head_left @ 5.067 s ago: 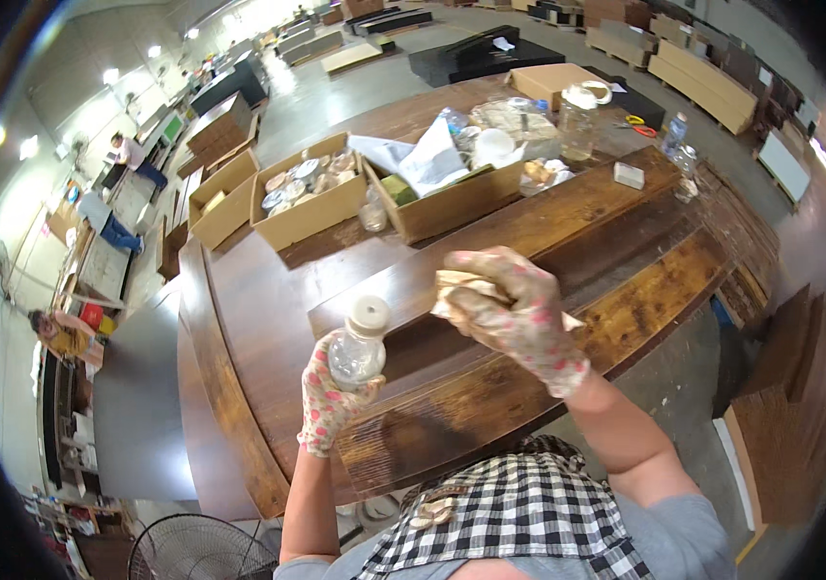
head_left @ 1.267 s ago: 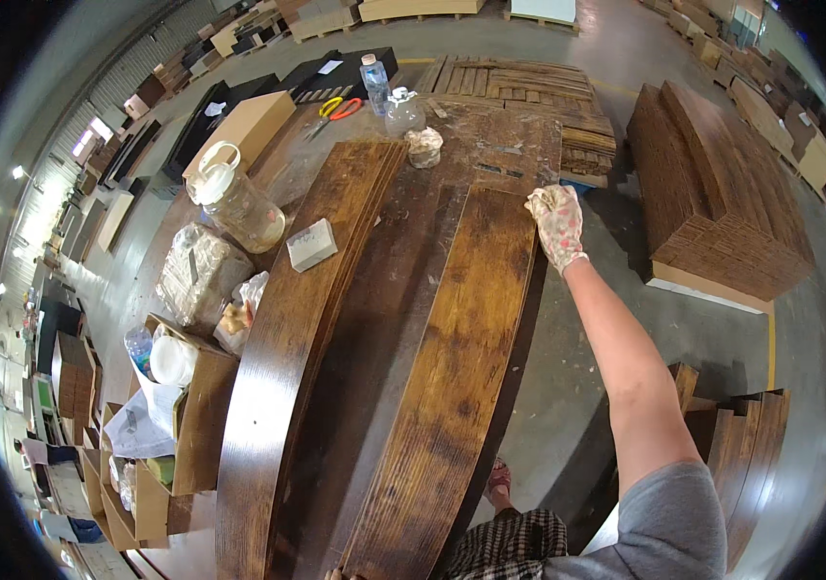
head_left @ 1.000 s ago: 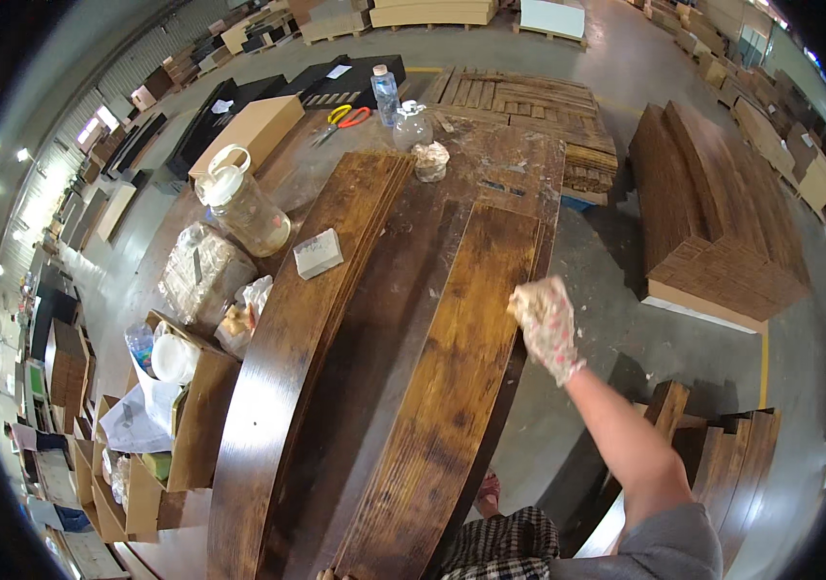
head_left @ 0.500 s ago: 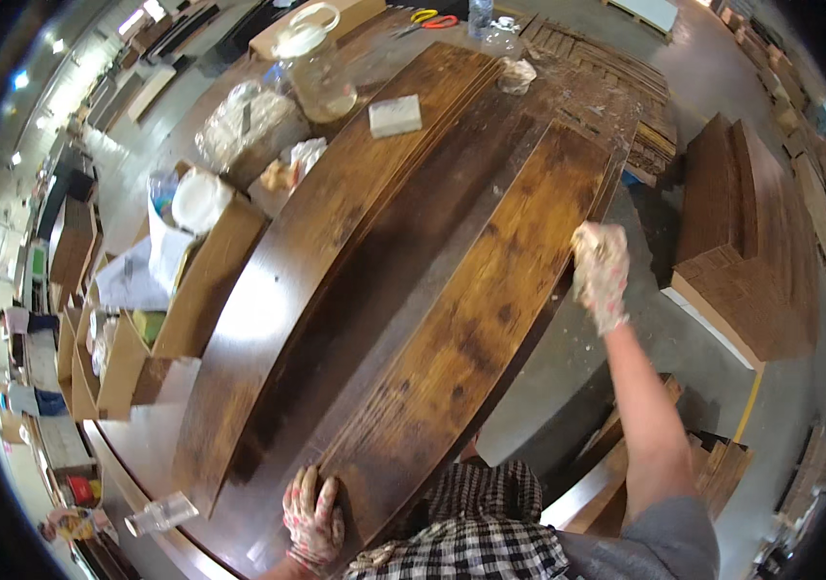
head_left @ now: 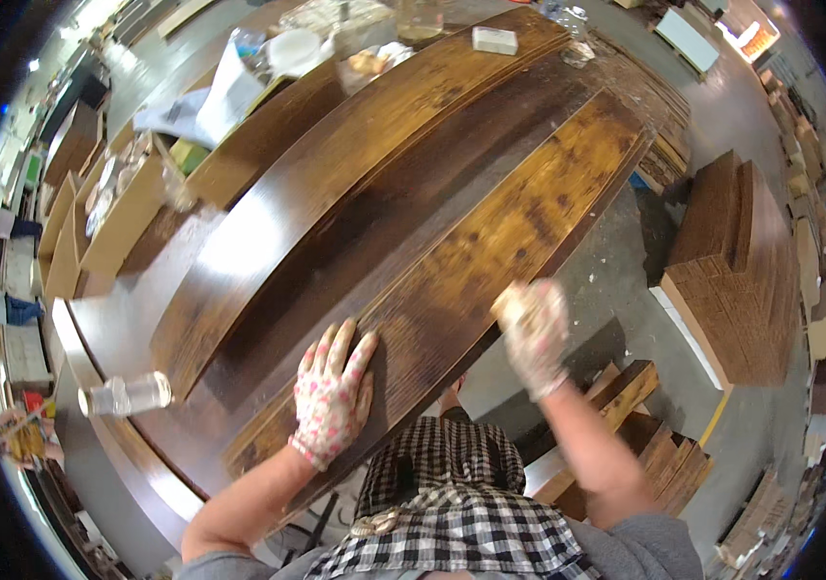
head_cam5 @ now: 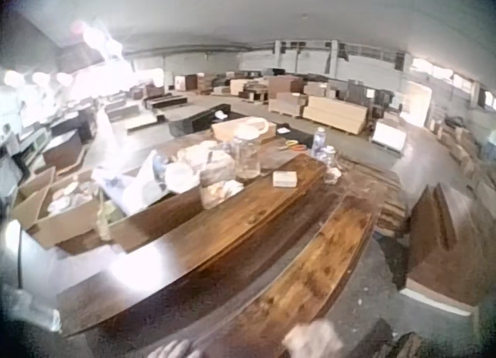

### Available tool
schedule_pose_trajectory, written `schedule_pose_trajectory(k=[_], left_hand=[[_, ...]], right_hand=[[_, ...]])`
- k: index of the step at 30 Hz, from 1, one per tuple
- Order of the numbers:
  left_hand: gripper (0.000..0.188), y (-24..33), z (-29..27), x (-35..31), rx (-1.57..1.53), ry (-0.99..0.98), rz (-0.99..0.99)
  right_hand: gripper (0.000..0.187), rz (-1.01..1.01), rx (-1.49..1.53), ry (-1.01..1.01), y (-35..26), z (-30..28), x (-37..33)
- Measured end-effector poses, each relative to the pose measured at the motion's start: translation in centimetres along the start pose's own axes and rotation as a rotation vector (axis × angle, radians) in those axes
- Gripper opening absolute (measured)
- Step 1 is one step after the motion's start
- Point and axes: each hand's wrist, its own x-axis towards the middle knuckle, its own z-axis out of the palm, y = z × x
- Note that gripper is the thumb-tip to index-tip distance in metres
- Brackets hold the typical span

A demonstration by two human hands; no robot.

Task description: The person wipes two wooden planks with a cloth, handling the cloth to apply a substance from a bottle and later uses a sanding block on the wood surfaces.

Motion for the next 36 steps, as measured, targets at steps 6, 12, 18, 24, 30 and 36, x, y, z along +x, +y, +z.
schedule_pose_trajectory(k=[6,12,18,24,30,36], left_hand=[[0.052,-1.5,1.3,-1.0,-0.057,0.129,0.062],[0.057,-7.9,-3.2,-11.3,0.301,0.153,-0.154],[0.045,-8.9,-1.7,-12.6,0.021,0.075,-0.215],[0.045,-9.2,-1.2,-13.8,-0.030,0.104,-0.289],[0.046,-8.6,-1.0,-12.8,-0.041,0.122,-0.330],[0.042,-10.4,-0.6,-15.1,-0.068,0.149,-0.283]], right_hand=[[0.021,-0.415,0.235,-0.233,-13.2,1.2,-8.9],[0.020,-0.450,-0.066,-0.089,-4.5,-0.5,-0.3],[0.012,-0.687,0.114,-0.437,-17.8,5.0,-12.0],[0.009,-0.901,0.198,-0.485,-15.7,2.5,-6.5],[0.020,-1.039,0.404,-0.684,-23.4,5.9,-12.1],[0.019,-1.052,0.344,-0.752,-20.0,4.7,-9.7]])
